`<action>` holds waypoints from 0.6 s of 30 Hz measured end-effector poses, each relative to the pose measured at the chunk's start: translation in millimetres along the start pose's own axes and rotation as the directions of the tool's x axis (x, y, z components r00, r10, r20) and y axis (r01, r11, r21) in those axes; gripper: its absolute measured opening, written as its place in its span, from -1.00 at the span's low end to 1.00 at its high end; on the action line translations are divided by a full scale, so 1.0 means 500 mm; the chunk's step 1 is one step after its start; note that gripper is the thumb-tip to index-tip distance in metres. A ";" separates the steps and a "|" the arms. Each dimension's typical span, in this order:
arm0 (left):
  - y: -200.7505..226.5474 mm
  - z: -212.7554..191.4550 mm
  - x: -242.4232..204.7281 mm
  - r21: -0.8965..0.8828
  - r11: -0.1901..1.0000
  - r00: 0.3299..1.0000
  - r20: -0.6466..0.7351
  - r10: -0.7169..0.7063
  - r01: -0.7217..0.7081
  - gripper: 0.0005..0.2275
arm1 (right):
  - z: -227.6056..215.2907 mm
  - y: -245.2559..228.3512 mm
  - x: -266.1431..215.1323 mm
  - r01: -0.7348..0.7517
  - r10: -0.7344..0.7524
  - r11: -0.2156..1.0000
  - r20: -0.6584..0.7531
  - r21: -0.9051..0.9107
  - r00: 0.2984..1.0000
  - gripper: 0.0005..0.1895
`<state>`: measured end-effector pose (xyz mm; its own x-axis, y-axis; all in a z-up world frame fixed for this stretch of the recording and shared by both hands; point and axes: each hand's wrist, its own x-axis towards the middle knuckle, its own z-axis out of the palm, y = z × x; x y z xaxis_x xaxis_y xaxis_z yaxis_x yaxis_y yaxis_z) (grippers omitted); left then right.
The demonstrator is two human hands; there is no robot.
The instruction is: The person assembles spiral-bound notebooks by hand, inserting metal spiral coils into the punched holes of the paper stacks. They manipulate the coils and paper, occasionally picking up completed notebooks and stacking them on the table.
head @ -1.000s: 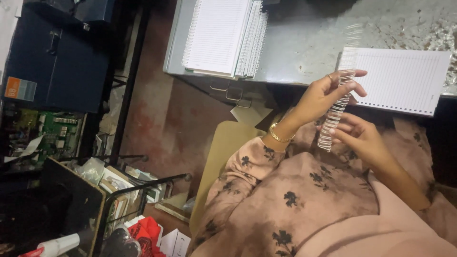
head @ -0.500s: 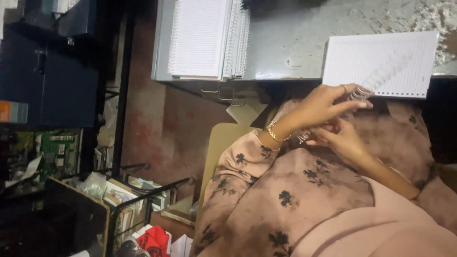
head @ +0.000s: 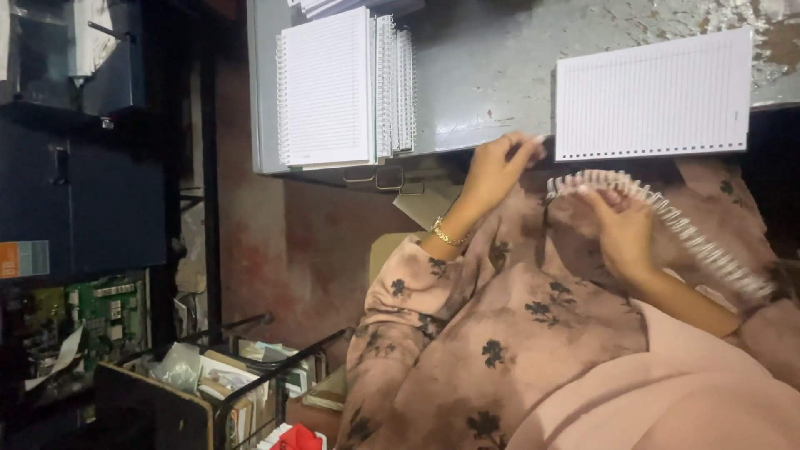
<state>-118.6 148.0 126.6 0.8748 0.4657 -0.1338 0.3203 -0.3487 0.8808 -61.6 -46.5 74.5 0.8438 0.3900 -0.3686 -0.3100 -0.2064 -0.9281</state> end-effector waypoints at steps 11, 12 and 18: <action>-0.169 0.084 0.080 -0.533 0.646 0.836 0.390 -0.386 0.547 -0.39 | 0.029 0.058 0.071 0.075 -0.065 0.969 -0.050 0.237 0.997 -0.95; -0.171 0.084 0.084 -0.547 0.640 0.841 0.389 -0.375 0.539 -0.42 | 0.034 0.060 0.073 0.079 -0.067 0.969 -0.060 0.232 0.996 -0.95; -0.159 0.080 0.089 -0.542 0.624 0.826 0.409 -0.389 0.563 -0.43 | 0.036 0.078 0.086 -0.098 0.129 0.951 -0.090 0.295 0.988 -0.90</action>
<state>-90.8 163.8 32.4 0.7463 0.1875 -0.6387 0.4947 0.4856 0.7207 -45.4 -21.9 21.9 0.8324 0.2780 -0.4793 -0.5062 0.0299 -0.8619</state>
